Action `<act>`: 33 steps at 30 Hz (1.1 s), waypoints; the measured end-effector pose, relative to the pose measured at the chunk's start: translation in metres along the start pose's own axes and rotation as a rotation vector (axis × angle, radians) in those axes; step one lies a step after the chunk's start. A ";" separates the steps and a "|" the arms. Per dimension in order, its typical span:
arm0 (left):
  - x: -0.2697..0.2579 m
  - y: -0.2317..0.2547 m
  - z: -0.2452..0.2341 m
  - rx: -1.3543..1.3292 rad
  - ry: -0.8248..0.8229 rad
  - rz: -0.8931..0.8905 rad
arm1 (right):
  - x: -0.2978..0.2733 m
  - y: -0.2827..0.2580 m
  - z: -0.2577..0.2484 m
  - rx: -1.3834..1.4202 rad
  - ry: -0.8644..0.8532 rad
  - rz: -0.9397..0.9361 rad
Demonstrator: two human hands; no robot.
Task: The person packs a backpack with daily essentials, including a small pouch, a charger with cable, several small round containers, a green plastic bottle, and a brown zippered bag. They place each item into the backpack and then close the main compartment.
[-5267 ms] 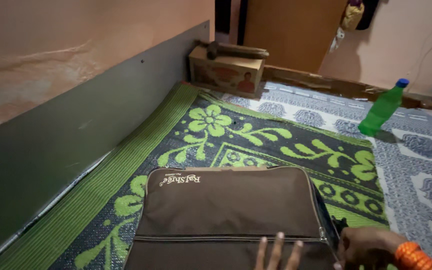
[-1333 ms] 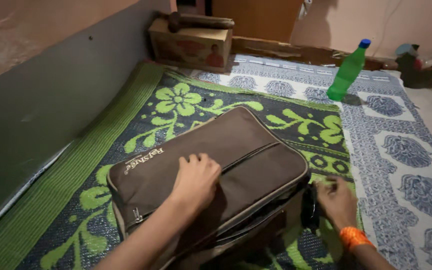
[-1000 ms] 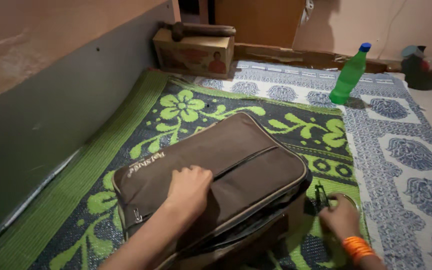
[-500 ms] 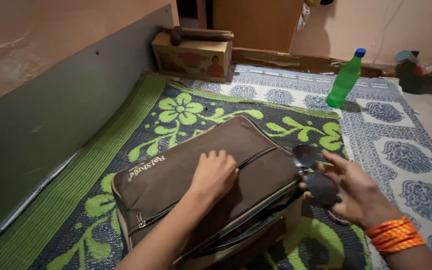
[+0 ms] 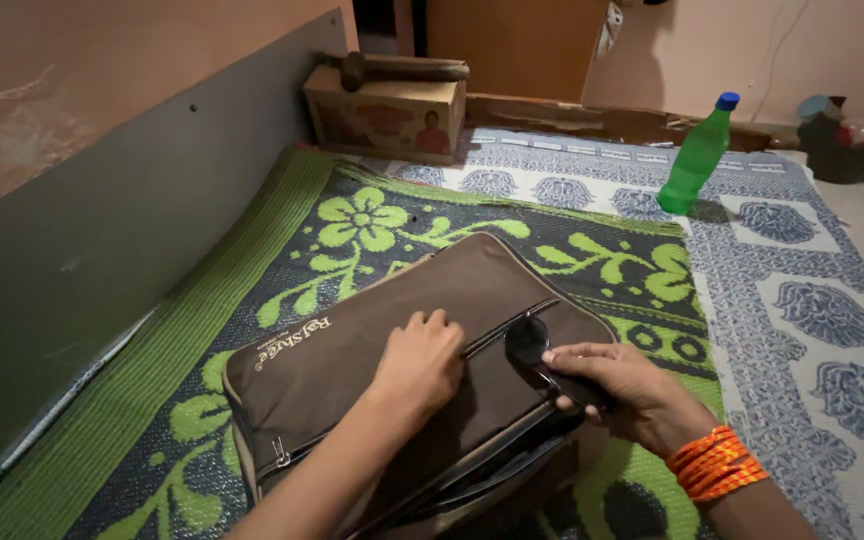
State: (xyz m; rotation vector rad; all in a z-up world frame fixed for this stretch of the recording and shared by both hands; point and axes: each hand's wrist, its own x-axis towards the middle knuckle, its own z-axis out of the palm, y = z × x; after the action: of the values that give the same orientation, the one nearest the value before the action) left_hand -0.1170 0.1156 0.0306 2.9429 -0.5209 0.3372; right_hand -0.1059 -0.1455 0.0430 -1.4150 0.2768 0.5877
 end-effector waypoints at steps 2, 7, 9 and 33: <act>-0.005 0.000 0.004 -0.006 -0.058 -0.041 | 0.001 0.007 -0.001 0.020 -0.001 0.001; 0.000 -0.002 0.022 0.042 0.061 0.007 | 0.001 0.007 0.000 0.054 0.055 0.005; -0.001 -0.006 0.028 -0.022 0.082 -0.016 | -0.003 0.007 -0.001 0.041 0.034 0.018; -0.004 0.004 -0.014 0.072 0.470 0.074 | 0.057 0.003 0.065 -0.445 0.452 -0.766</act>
State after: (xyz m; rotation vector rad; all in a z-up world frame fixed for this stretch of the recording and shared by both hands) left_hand -0.1247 0.1151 0.0441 2.7684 -0.5542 1.0389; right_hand -0.0708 -0.0696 0.0210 -1.9235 -0.0636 -0.3312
